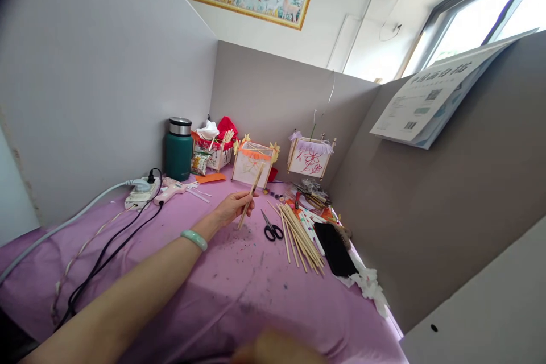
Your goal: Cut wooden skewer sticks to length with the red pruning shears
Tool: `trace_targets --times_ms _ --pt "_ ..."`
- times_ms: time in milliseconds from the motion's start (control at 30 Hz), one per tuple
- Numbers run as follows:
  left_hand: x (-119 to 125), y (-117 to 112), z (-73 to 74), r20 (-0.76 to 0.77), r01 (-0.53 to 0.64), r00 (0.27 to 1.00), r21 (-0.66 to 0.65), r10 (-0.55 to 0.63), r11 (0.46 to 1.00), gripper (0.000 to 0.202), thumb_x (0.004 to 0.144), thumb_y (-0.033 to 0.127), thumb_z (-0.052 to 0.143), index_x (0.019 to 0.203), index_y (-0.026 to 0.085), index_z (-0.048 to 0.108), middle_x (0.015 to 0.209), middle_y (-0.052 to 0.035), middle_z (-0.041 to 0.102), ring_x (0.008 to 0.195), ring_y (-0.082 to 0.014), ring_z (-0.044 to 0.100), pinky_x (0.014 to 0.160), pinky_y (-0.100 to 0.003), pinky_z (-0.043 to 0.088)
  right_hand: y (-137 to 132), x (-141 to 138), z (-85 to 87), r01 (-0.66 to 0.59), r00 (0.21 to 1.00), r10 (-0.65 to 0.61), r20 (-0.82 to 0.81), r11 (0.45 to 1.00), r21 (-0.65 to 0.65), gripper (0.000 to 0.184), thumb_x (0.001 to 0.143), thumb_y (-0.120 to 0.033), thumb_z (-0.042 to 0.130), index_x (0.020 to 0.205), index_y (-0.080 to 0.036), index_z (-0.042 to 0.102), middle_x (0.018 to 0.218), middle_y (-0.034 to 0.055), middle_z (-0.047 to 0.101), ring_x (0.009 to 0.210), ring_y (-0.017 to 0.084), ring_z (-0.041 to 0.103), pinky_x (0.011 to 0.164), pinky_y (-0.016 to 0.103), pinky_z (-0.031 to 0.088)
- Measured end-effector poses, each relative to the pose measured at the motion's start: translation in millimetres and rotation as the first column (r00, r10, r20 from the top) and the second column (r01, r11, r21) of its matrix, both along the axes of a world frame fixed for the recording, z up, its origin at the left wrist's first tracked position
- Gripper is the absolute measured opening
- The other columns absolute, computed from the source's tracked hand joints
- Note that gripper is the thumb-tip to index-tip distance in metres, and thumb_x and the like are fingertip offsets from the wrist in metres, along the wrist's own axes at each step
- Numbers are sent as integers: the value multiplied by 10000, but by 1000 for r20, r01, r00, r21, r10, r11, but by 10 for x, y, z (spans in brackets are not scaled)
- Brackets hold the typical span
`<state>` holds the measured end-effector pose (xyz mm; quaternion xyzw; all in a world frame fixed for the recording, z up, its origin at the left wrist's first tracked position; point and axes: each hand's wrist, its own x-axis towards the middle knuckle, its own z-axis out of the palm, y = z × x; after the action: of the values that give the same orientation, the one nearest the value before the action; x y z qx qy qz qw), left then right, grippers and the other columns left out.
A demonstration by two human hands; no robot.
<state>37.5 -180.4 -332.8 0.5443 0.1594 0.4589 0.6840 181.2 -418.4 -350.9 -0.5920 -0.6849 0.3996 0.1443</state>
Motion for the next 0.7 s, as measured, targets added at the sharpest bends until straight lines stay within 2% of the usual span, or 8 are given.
trace_targets --times_ms 67,100,167,200,300,467,567,700 --pt "-17 1 3 -13 -4 1000 13 4 1000 412 707 441 676 970 127 634 683 -13 589 546 -102 536 577 -264 425 356 73 286 -102 990 108 -95 993 61 267 846 -408 490 817 -229 685 775 -4 678 692 141 629 611 230 460" --pt "-24 9 -3 -20 -15 1000 28 16 999 401 714 444 668 959 128 640 691 -20 595 570 -110 547 597 -267 429 592 87 400 -33 988 60 -144 982 183 297 853 -405 467 787 -200 672 737 7 671 638 133 616 583 226 446" --pt "-34 36 -25 -25 -79 996 80 81 994 374 729 438 653 937 127 659 745 -42 619 679 -134 578 678 -277 438 1115 63 516 228 966 -146 -215 874 429 308 846 -384 460 727 -159 634 698 30 653 591 122 589 541 214 412" --pt "-38 54 -38 -25 -122 992 110 126 986 360 737 429 648 930 127 669 793 -54 633 752 -146 584 729 -281 434 1364 30 507 334 937 -236 -258 819 466 299 839 -374 461 736 -146 623 685 35 644 537 113 565 510 213 397" --pt "-46 100 -69 -52 -212 974 155 222 965 340 738 421 646 914 133 689 896 -63 652 838 -158 568 780 -280 413 1878 -92 277 341 918 -201 -343 841 420 336 866 -373 395 859 -127 624 759 51 653 512 103 552 491 212 387" --pt "-37 105 -78 -71 -175 980 144 186 974 349 696 420 685 891 131 701 904 -77 664 852 -173 569 778 -289 412 1922 -163 -132 180 979 -75 -187 742 645 339 889 -399 404 858 -163 644 757 32 644 636 127 565 613 223 399" --pt "-31 98 -88 -81 -140 985 115 150 984 358 690 417 692 901 129 698 823 -74 663 819 -173 579 747 -288 419 1881 -192 -198 123 992 -106 -69 704 700 256 871 -329 460 871 -169 659 798 39 652 699 136 564 634 219 374" --pt "-41 100 -85 -48 -137 989 78 141 987 364 703 410 685 922 120 691 752 -62 655 777 -161 592 752 -291 423 1934 -278 -213 100 985 -171 32 711 696 234 864 -287 481 757 -169 652 749 36 648 658 132 549 598 217 331"
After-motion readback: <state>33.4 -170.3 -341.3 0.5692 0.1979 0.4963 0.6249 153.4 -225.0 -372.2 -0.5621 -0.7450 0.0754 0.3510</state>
